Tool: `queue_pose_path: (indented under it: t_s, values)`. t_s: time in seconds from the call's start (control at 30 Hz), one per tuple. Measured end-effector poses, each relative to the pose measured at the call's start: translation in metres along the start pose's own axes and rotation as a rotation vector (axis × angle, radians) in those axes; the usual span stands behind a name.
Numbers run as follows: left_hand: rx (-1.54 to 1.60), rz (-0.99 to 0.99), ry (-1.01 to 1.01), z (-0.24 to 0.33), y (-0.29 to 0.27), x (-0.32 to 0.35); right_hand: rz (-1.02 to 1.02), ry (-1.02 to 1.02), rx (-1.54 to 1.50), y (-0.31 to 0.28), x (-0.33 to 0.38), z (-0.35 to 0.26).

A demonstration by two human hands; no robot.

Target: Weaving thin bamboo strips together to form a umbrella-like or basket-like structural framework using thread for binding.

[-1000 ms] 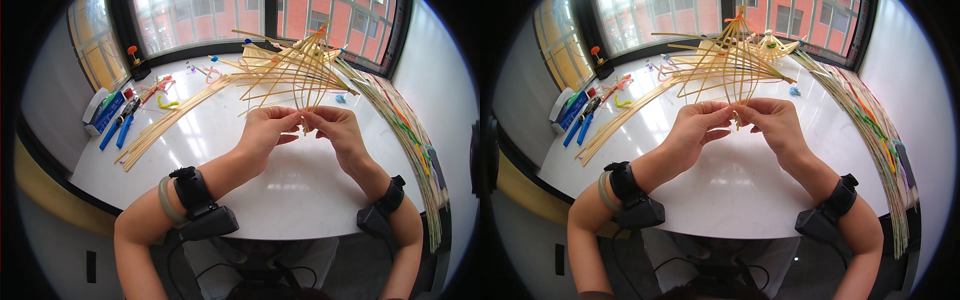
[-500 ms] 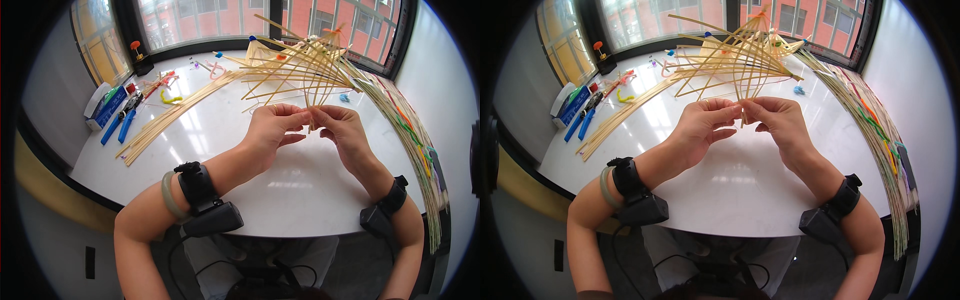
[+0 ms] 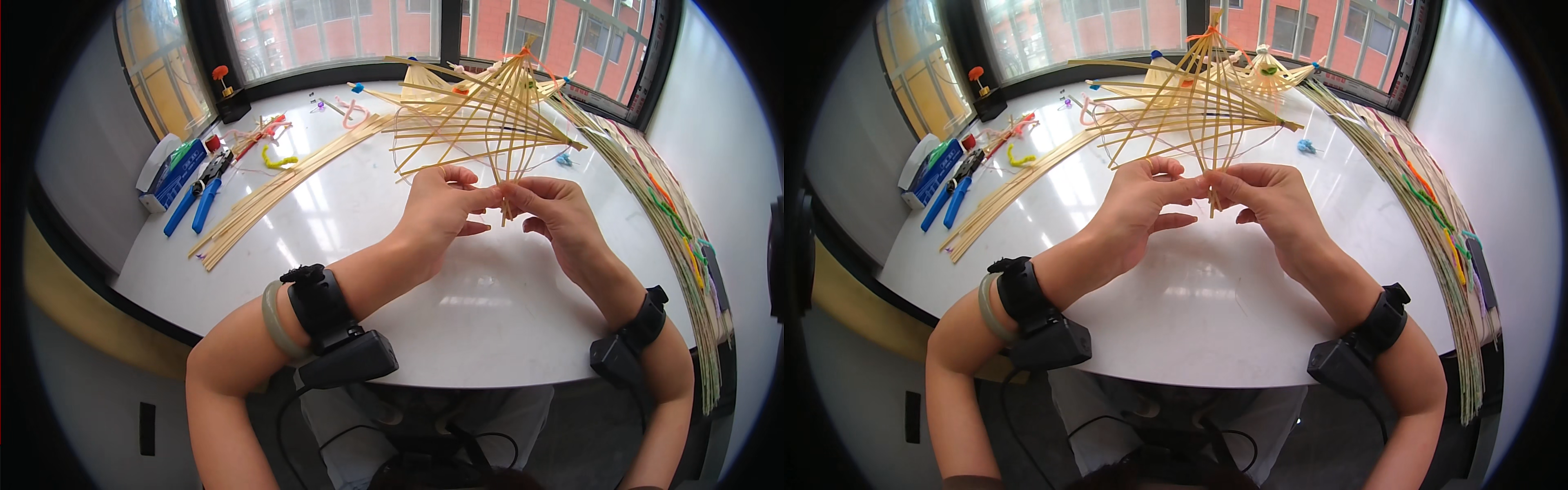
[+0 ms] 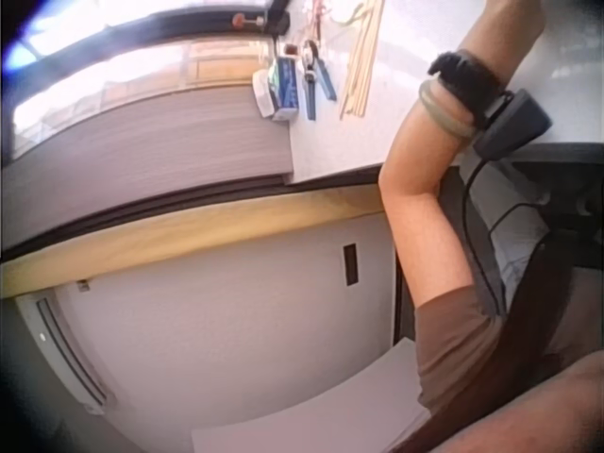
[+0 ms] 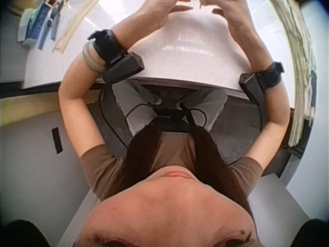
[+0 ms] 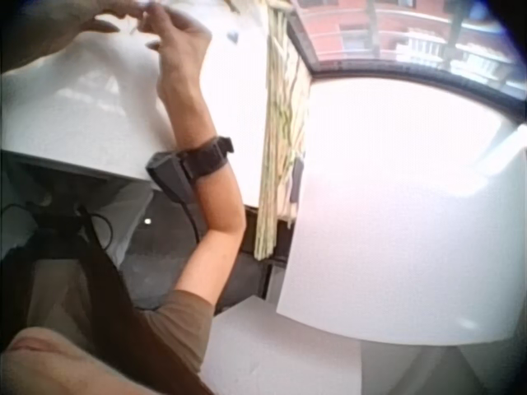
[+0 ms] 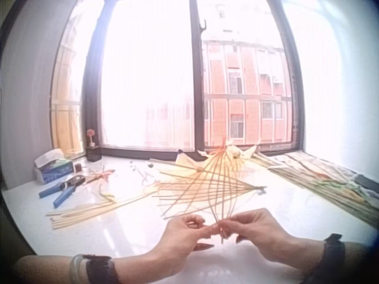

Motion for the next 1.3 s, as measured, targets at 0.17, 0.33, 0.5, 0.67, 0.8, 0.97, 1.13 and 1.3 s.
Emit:
queue_pose_path:
  t_s: [0.17, 0.33, 0.5, 0.67, 0.8, 0.97, 1.13, 1.3]
  values:
    - [-0.111, 0.037, 0.009, 0.003, 0.000, 0.003, 0.010, 0.066, -0.001, 0.002, 0.002, -0.003]
    - [-0.234, 0.074, 0.028, 0.001, -0.001, 0.001, -0.010, 0.037, 0.040, 0.003, 0.003, -0.003]
    - [-0.144, 0.014, -0.068, 0.003, 0.001, 0.008, -0.006, 0.002, -0.008, 0.004, 0.001, 0.000]
    - [0.085, -0.127, -0.059, -0.003, 0.000, 0.005, 0.034, -0.075, -0.115, 0.005, 0.001, -0.001]
    - [0.178, -0.165, -0.070, -0.004, 0.000, 0.005, -0.007, -0.102, -0.103, 0.006, -0.001, 0.000]
    - [0.239, -0.185, -0.111, 0.002, 0.003, 0.010, -0.021, -0.099, -0.131, 0.005, 0.003, -0.002]
    - [0.173, -0.137, -0.178, 0.003, -0.002, 0.006, -0.048, -0.056, -0.081, 0.006, 0.005, -0.001]
    - [0.042, -0.087, -0.178, 0.002, -0.006, 0.004, -0.088, -0.022, -0.038, 0.006, 0.004, 0.000]
Point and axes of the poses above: each hand's wrist, its own x-axis away from the middle knuckle, its own y-axis out of the palm, z = x × y, the point moved 2 cm from there along -x, towards the middle knuckle, and after that the axes turned 11 degrees about -y, right-handed, at the moved point
